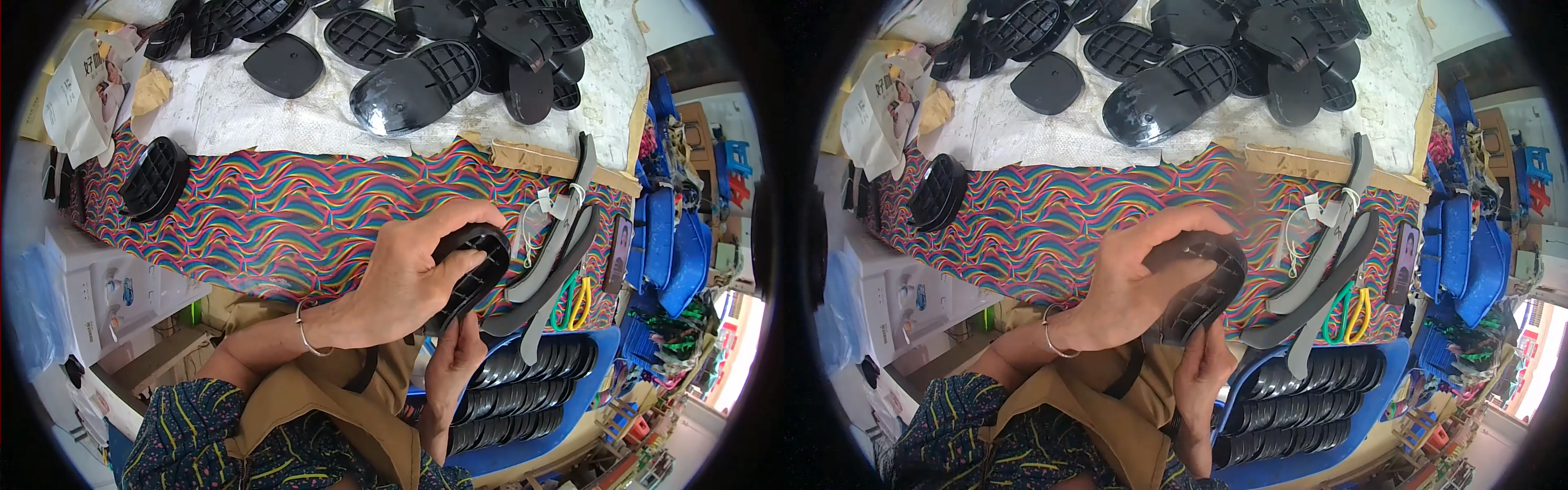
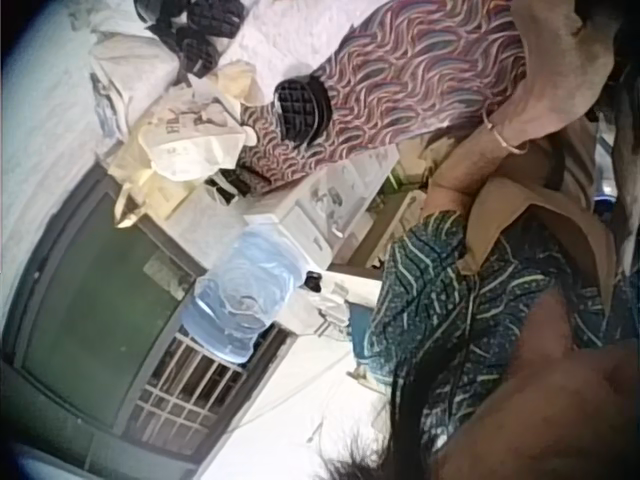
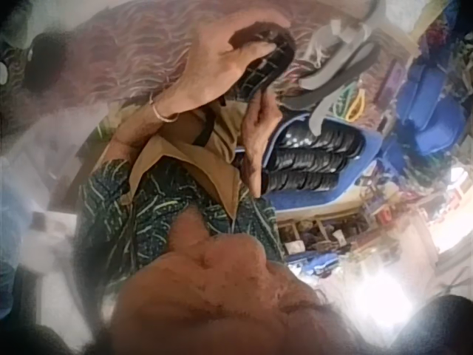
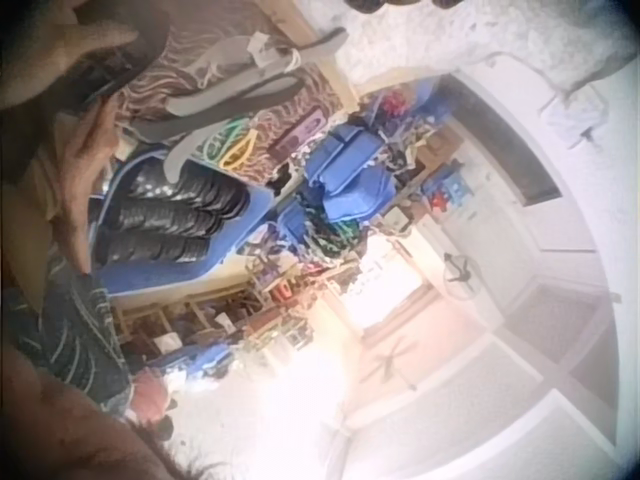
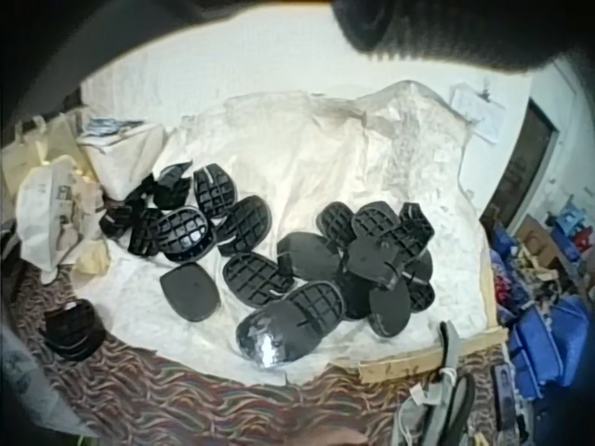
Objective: The person assembles black rubber slippers by hand. They pick up a sole and a strap, align the strap with the sole, and press them together to form a complete slipper. The person repeats this process for multiple units, placing the finished slippers on a pile.
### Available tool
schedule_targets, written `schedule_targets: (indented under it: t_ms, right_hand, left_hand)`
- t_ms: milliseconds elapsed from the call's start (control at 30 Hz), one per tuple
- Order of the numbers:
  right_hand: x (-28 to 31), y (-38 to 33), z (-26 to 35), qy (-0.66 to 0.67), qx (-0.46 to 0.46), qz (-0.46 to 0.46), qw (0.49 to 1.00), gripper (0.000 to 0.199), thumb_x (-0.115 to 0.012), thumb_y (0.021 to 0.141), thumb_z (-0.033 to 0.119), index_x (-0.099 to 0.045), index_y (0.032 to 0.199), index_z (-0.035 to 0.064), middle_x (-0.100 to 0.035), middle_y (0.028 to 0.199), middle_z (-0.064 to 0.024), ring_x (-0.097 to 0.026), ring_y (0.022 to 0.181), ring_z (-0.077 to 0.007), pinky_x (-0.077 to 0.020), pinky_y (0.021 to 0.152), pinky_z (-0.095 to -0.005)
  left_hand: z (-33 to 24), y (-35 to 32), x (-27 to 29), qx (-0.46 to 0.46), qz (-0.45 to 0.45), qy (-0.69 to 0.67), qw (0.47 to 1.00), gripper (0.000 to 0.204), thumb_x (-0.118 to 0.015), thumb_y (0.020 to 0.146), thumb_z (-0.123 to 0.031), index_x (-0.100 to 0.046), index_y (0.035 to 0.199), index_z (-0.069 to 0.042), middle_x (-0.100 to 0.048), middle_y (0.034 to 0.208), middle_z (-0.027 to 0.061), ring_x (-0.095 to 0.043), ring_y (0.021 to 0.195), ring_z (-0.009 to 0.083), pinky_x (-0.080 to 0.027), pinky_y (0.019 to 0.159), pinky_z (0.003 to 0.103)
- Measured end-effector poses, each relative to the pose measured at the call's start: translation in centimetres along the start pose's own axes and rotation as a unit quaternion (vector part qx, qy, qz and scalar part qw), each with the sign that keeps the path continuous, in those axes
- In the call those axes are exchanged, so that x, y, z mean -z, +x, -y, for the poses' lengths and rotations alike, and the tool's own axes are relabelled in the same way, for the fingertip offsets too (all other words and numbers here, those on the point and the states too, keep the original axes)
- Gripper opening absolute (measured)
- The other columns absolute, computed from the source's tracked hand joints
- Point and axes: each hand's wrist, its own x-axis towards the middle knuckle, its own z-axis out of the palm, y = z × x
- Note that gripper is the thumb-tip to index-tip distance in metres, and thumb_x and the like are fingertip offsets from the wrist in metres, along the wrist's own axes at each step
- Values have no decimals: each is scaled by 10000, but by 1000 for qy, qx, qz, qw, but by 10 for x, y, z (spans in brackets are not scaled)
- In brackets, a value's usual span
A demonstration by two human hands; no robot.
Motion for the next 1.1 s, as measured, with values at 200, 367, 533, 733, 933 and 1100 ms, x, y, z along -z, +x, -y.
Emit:
schedule_targets:
  t_ms: [200,367,533,733,933,1100]
  right_hand:
    - [2,4,-4,96,-13,16,995,169,-503,1019,43,-598,1120,-54,-595,875,26,-471,804,-28,-403,692,-183]
    - [11,6,3,108,-49,40,992,125,-515,1024,57,-602,1050,-28,-488,787,75,-373,706,-11,-311,600,-174]
    - [9,6,-8,98,-19,23,995,109,-525,1021,55,-598,1035,-25,-472,780,79,-359,697,-11,-296,582,-175]
    - [9,5,-5,112,-18,41,993,148,-518,1025,59,-579,1116,-42,-538,858,58,-427,765,-8,-352,636,-163]
    - [15,8,0,174,-43,94,979,281,-490,1028,64,-525,1274,-67,-605,1024,2,-502,884,-44,-419,766,-192]
    - [22,4,-9,205,-51,125,969,381,-467,1005,23,-455,1374,-71,-622,1185,-59,-544,1024,-82,-440,884,-224]
  left_hand:
    - [6,-2,-2,-24,1,5,1000,295,-635,894,7,-625,1189,13,-686,1097,98,-660,969,122,-533,828,266]
    - [11,-3,-5,-79,-7,53,995,295,-647,895,-3,-625,1189,12,-709,1052,114,-688,910,136,-554,763,274]
    - [13,-4,-7,-122,-7,70,990,292,-660,875,8,-627,1165,17,-714,1029,145,-725,852,180,-564,703,283]
    - [17,-1,-8,-200,-18,133,971,314,-689,848,10,-627,1156,16,-718,996,148,-737,819,206,-569,677,283]
    - [15,-2,-8,-203,-39,100,973,290,-691,812,32,-656,1100,22,-725,1011,154,-744,838,234,-580,700,292]
    - [14,-4,-4,-215,-31,117,969,302,-692,774,58,-665,1074,32,-732,995,152,-745,832,248,-578,699,302]
